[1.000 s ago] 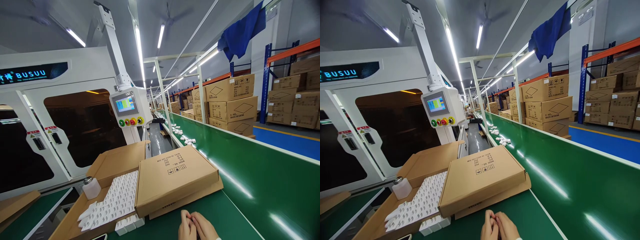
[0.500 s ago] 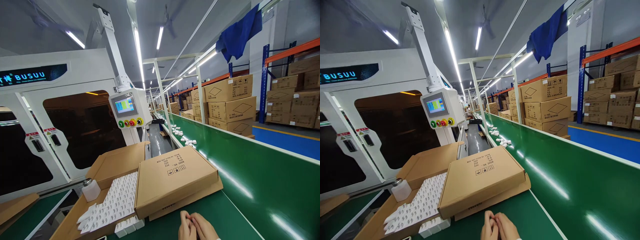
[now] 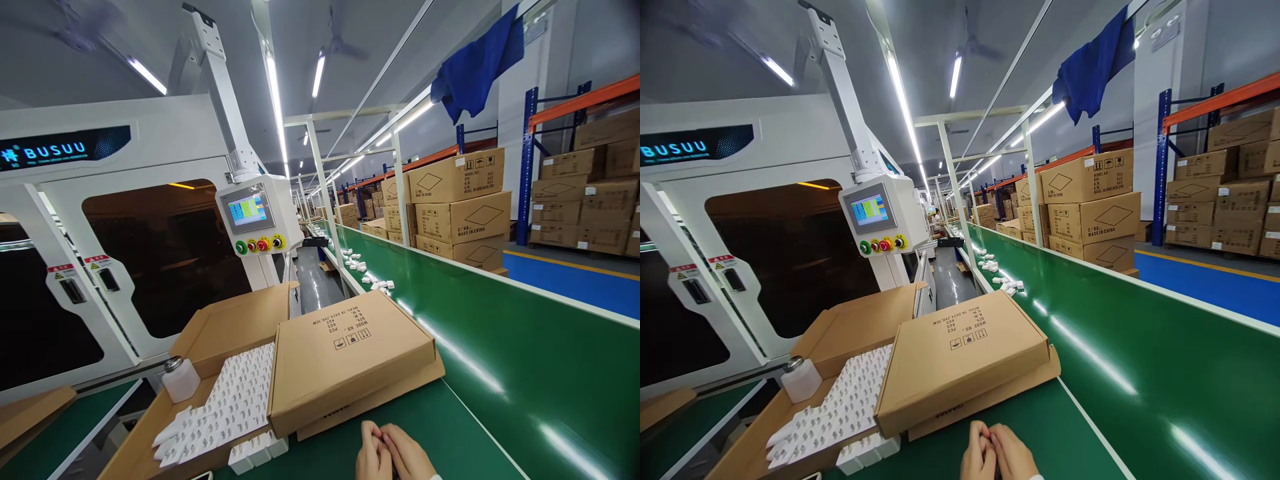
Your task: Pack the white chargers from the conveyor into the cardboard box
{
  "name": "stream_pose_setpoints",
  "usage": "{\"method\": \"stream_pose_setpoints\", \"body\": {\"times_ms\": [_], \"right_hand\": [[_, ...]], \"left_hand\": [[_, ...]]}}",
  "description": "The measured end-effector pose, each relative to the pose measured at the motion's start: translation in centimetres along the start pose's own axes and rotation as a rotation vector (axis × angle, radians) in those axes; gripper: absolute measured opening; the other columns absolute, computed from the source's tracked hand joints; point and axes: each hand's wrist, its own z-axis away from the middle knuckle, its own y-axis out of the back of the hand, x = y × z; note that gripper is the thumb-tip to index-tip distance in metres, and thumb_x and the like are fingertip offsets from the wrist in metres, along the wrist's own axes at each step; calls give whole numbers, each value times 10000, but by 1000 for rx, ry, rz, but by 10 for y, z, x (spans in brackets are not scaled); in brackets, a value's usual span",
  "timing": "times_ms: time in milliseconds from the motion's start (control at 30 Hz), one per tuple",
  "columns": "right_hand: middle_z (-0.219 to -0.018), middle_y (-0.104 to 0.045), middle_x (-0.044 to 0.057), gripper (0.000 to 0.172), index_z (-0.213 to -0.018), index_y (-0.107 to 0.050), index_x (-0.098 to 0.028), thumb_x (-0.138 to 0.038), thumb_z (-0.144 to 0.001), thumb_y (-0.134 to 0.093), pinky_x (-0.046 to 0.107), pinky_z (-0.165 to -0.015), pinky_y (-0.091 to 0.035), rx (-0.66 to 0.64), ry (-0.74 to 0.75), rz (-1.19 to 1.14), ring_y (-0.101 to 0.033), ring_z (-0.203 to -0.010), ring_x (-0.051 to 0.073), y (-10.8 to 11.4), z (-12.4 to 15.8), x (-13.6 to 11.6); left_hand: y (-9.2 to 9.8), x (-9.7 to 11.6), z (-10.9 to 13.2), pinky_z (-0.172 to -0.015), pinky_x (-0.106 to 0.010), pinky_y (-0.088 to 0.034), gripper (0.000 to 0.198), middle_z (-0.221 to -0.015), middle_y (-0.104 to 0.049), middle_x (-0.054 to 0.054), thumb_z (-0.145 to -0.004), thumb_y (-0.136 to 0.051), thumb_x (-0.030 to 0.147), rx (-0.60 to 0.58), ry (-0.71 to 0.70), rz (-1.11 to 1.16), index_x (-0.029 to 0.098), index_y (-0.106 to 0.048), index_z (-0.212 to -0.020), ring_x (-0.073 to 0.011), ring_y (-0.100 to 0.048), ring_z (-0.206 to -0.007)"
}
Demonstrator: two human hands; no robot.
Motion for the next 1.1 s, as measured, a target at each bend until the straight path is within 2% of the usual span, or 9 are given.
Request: {"method": "stream_pose_setpoints", "body": {"times_ms": [200,400,567,667,800,1100], "right_hand": [[-741,-599,25,431,-798,-543,-234,-443,-886,-175,209,-650,-439,-17,8,-7,-581,-695,134,3,0,-2],[-739,-597,49,505,-794,-547,-211,-482,-877,-128,252,-645,-440,6,-11,-5,-578,-692,159,-1,0,1],[-735,-594,50,555,-830,-552,-203,-512,-869,-93,251,-631,-436,10,-16,-8,-580,-684,159,-2,0,1],[-734,-593,48,560,-813,-553,-204,-516,-869,-92,248,-633,-438,5,-13,-6,-578,-683,158,-1,1,0],[-755,-602,44,507,-835,-552,-217,-487,-880,-125,241,-656,-444,-14,1,-11,-580,-701,151,1,0,0],[-787,-618,50,441,-880,-564,-209,-426,-893,-181,239,-672,-451,-48,19,-22,-591,-732,160,7,-1,-5]], "left_hand": [[4,6,1,-513,-240,-286,35,-504,-309,63,-757,-295,206,-20,9,18,237,-300,-742,-144,-439,-492],[8,13,2,-531,-219,-328,40,-503,-345,64,-741,-345,218,-19,17,52,240,-316,-725,-139,-464,-499],[4,10,2,-524,-235,-324,20,-498,-313,63,-728,-329,232,36,57,25,236,-337,-745,-154,-463,-496],[1,5,1,-510,-240,-308,14,-489,-291,63,-733,-320,247,20,36,26,239,-324,-723,-153,-448,-480],[-1,1,0,-518,-253,-309,21,-488,-309,65,-737,-314,266,25,4,33,250,-317,-750,-164,-465,-489],[1,5,1,-524,-264,-311,50,-496,-345,55,-747,-278,247,46,37,-12,242,-316,-780,-170,-474,-494]]}}
